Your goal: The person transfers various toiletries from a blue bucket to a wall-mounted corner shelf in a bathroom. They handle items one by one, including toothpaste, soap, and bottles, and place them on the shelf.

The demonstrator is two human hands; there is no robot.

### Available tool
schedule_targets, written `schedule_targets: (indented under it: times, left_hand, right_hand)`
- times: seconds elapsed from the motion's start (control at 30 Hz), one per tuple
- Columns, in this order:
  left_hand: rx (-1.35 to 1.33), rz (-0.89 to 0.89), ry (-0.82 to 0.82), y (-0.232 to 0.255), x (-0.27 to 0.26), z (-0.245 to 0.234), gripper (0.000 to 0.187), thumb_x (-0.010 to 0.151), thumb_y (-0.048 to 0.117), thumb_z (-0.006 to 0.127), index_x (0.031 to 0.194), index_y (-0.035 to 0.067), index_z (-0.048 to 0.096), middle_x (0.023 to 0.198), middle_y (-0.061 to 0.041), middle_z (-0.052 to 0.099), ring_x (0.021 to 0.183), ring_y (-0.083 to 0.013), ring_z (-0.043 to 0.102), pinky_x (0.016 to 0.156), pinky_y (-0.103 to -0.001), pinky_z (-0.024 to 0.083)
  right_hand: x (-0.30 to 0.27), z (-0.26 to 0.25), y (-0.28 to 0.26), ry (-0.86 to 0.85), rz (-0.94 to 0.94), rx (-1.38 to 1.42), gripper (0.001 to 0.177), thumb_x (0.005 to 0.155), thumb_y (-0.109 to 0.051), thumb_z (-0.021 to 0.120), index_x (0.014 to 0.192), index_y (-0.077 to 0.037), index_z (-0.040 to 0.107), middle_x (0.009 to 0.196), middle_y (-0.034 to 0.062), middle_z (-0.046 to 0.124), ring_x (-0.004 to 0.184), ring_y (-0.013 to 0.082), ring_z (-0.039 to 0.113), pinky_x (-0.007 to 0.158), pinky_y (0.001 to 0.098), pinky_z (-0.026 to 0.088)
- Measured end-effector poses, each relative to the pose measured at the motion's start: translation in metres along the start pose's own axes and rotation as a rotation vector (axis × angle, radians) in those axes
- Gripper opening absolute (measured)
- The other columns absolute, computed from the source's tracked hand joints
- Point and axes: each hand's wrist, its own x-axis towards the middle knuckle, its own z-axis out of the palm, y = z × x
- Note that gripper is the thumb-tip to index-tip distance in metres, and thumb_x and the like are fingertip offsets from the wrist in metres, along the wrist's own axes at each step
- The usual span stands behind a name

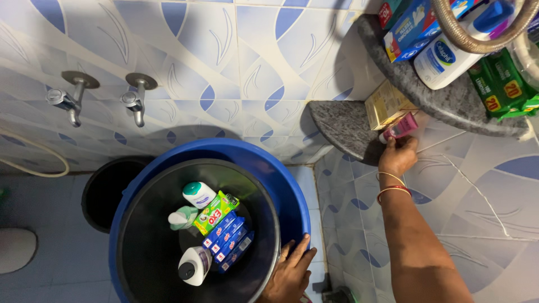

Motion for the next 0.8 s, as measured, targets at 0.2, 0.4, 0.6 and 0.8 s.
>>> schedule_targets:
  times: [0.2,0.4,0.6,0.8]
  left_hand:
    - [0.015,0.011,0.0,0.005,-0.001,-0.009,0.061,0.087,0.021,0.074,0.144,0.014,0.057,0.164,-0.009,0.034,0.132,-0.0435,0.051,0.11,-0.067,0.028]
    - [-0.064,-0.067,-0.099,0.012,0.001,-0.009,0.054,0.096,0.02,0.064,0.147,0.01,0.052,0.166,-0.013,0.029,0.139,-0.0471,0.041,0.11,-0.065,0.029]
    - [-0.053,0.112,-0.005,0.056,-0.007,-0.034,0.05,0.094,0.012,0.063,0.143,0.002,0.058,0.155,-0.03,0.039,0.142,-0.0501,0.04,0.115,-0.058,0.033]
    - [-0.294,0.346,0.15,0.073,-0.039,-0.13,0.033,0.094,0.011,0.068,0.126,0.007,0.069,0.135,-0.015,0.064,0.113,-0.0349,0.065,0.1,-0.048,0.049]
  right_hand:
    - [-0.004,-0.004,0.004,-0.019,0.049,0.004,0.031,0.085,-0.004,0.085,0.108,0.001,0.064,0.094,0.0144,0.077,0.086,0.0265,0.075,0.079,0.0384,0.057]
    - [-0.036,-0.023,0.002,-0.065,0.008,0.066,0.019,0.096,-0.005,0.079,0.11,0.001,0.067,0.093,0.0117,0.075,0.083,0.0216,0.072,0.08,0.0349,0.056]
    - [-0.106,-0.078,-0.063,-0.372,0.223,0.507,0.013,0.102,-0.003,0.066,0.115,0.001,0.065,0.099,0.0081,0.07,0.084,0.0137,0.068,0.075,0.0273,0.057]
    - [-0.193,-0.149,-0.165,-0.475,0.256,0.631,0.012,0.104,-0.003,0.065,0.114,0.003,0.064,0.102,0.0093,0.071,0.088,0.0155,0.069,0.081,0.0285,0.059]
